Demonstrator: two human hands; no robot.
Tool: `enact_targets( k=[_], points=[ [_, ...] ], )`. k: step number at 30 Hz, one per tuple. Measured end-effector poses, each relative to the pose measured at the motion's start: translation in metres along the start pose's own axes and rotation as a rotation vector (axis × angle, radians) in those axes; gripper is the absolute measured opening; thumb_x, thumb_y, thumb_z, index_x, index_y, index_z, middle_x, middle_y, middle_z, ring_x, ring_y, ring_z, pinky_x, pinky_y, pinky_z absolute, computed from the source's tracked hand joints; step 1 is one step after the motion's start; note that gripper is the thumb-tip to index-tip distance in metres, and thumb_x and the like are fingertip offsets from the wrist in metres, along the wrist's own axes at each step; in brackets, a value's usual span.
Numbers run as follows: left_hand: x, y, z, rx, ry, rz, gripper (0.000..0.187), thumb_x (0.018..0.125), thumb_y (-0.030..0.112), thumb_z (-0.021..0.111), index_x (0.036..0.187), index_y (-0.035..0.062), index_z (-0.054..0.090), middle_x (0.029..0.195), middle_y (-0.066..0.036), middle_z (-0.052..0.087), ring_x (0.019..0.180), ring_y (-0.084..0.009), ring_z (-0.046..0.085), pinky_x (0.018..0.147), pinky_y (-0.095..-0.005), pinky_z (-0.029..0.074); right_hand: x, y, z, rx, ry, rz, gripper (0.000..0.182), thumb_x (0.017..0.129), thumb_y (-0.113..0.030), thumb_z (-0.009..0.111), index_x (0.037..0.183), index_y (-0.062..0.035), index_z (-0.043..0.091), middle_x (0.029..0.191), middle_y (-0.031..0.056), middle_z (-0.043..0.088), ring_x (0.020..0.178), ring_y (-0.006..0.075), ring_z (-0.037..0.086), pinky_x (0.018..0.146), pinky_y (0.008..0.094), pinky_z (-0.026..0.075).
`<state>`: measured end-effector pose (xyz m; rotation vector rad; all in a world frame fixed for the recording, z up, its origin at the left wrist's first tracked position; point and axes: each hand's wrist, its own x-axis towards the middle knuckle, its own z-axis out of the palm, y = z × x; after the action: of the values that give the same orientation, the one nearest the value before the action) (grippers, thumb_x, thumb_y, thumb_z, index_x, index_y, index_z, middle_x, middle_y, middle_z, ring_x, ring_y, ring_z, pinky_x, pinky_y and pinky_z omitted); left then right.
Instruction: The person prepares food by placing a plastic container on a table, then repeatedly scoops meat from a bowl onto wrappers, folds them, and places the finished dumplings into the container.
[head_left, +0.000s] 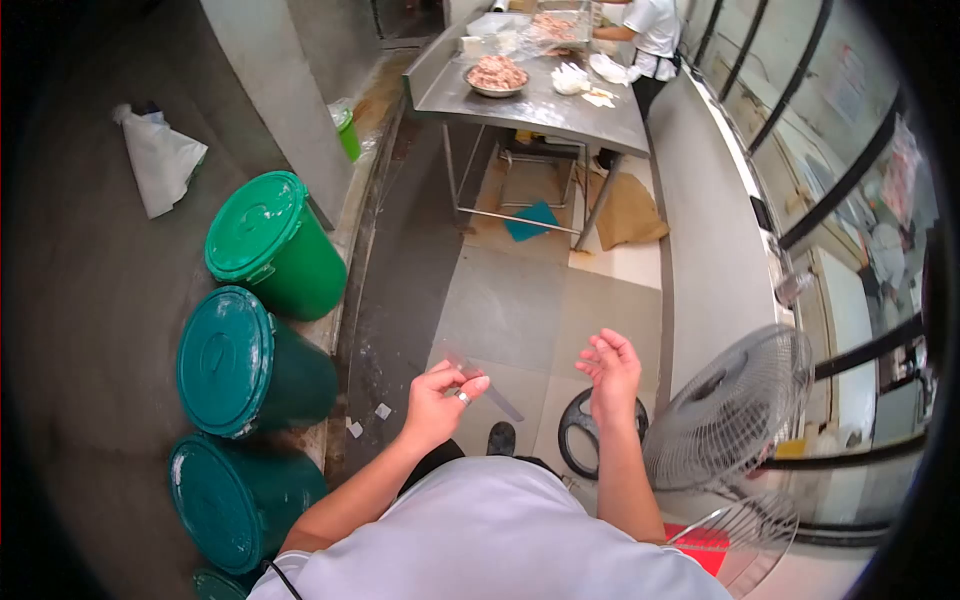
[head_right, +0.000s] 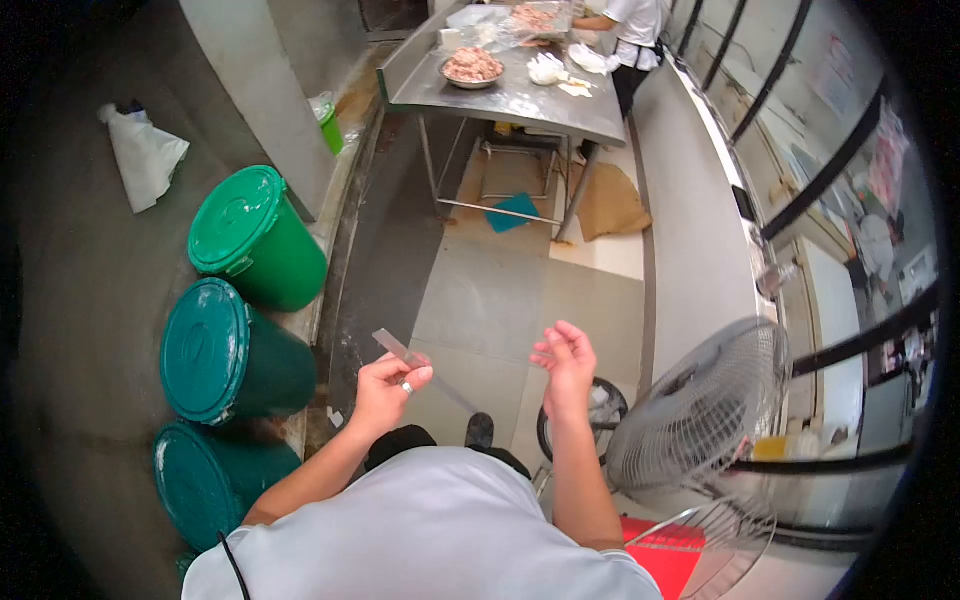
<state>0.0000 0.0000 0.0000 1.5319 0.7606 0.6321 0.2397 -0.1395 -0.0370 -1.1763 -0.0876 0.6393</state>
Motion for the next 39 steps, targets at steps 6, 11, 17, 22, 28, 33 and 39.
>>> enact_targets(
  k=[6,11,17,22,28,33,39],
  points=[
    [0.060,-0.003,-0.012,-0.037,0.120,0.023,0.015,0.091,0.011,0.081,0.088,-0.0028,0.075,0.089,-0.003,0.067,0.082,-0.0112,0.061,0.073,-0.0285,0.050,0.042,0.021,0.055,-0.122,-0.237,0.065,0.011,0.097,-0.005,0.068,0.107,-0.0001,0.067,0.089,0.0058,0.068,0.074,0.0157,0.065,0.069,0.0312,0.057],
    [0.108,-0.002,-0.045,-0.164,0.186,0.084,0.017,0.090,0.012,0.082,0.086,-0.0029,0.075,0.085,-0.002,0.066,0.080,-0.0100,0.060,0.071,-0.0273,0.049,0.064,0.036,0.114,-0.283,-0.359,0.102,0.019,0.101,-0.015,0.067,0.109,0.0024,0.070,0.087,0.0078,0.070,0.074,0.0154,0.064,0.068,0.0303,0.055],
    [0.172,-0.013,-0.118,0.007,0.239,0.072,0.011,0.092,0.005,0.077,0.086,-0.0035,0.074,0.099,-0.006,0.071,0.090,-0.0122,0.064,0.079,-0.0278,0.051,0.103,0.052,0.199,-0.318,-0.487,0.227,0.034,0.106,-0.026,0.061,0.119,0.0045,0.068,0.095,0.0102,0.071,0.078,0.0165,0.066,0.072,0.0318,0.058],
    [0.211,-0.007,-0.171,-0.022,0.324,0.087,0.014,0.092,0.010,0.078,0.086,-0.0024,0.075,0.091,-0.005,0.069,0.083,-0.0110,0.063,0.075,-0.0278,0.050,0.132,0.082,0.275,-0.483,-0.639,0.179,0.037,0.107,-0.028,0.060,0.123,0.0049,0.066,0.100,0.0117,0.072,0.084,0.0172,0.067,0.075,0.0319,0.059],
    [0.271,-0.025,-0.211,-0.079,0.427,0.120,0.017,0.092,0.013,0.079,0.085,-0.0017,0.075,0.085,-0.003,0.065,0.073,-0.0092,0.056,0.066,-0.0270,0.045,0.159,0.103,0.358,-0.611,-0.875,0.038,0.037,0.103,-0.024,0.067,0.126,0.0053,0.066,0.106,0.0113,0.073,0.093,0.0140,0.067,0.081,0.0288,0.055],
    [0.330,-0.036,-0.229,-0.073,0.485,0.035,0.019,0.093,0.010,0.077,0.081,-0.0028,0.071,0.087,-0.004,0.066,0.078,-0.0083,0.058,0.070,-0.0274,0.047,0.213,0.113,0.404,-0.664,-0.993,0.148,0.031,0.101,-0.014,0.068,0.125,0.0049,0.067,0.102,0.0075,0.073,0.090,0.0125,0.067,0.082,0.0279,0.054],
    [0.408,-0.033,-0.243,-0.170,0.623,0.013,0.017,0.097,0.009,0.074,0.087,-0.0034,0.069,0.095,-0.003,0.068,0.086,-0.0088,0.061,0.078,-0.0280,0.050,0.300,0.122,0.479,-0.648,-1.215,0.169,0.015,0.102,-0.009,0.065,0.109,0.0036,0.068,0.092,0.0046,0.072,0.081,0.0095,0.065,0.075,0.0257,0.054]
  ],
)
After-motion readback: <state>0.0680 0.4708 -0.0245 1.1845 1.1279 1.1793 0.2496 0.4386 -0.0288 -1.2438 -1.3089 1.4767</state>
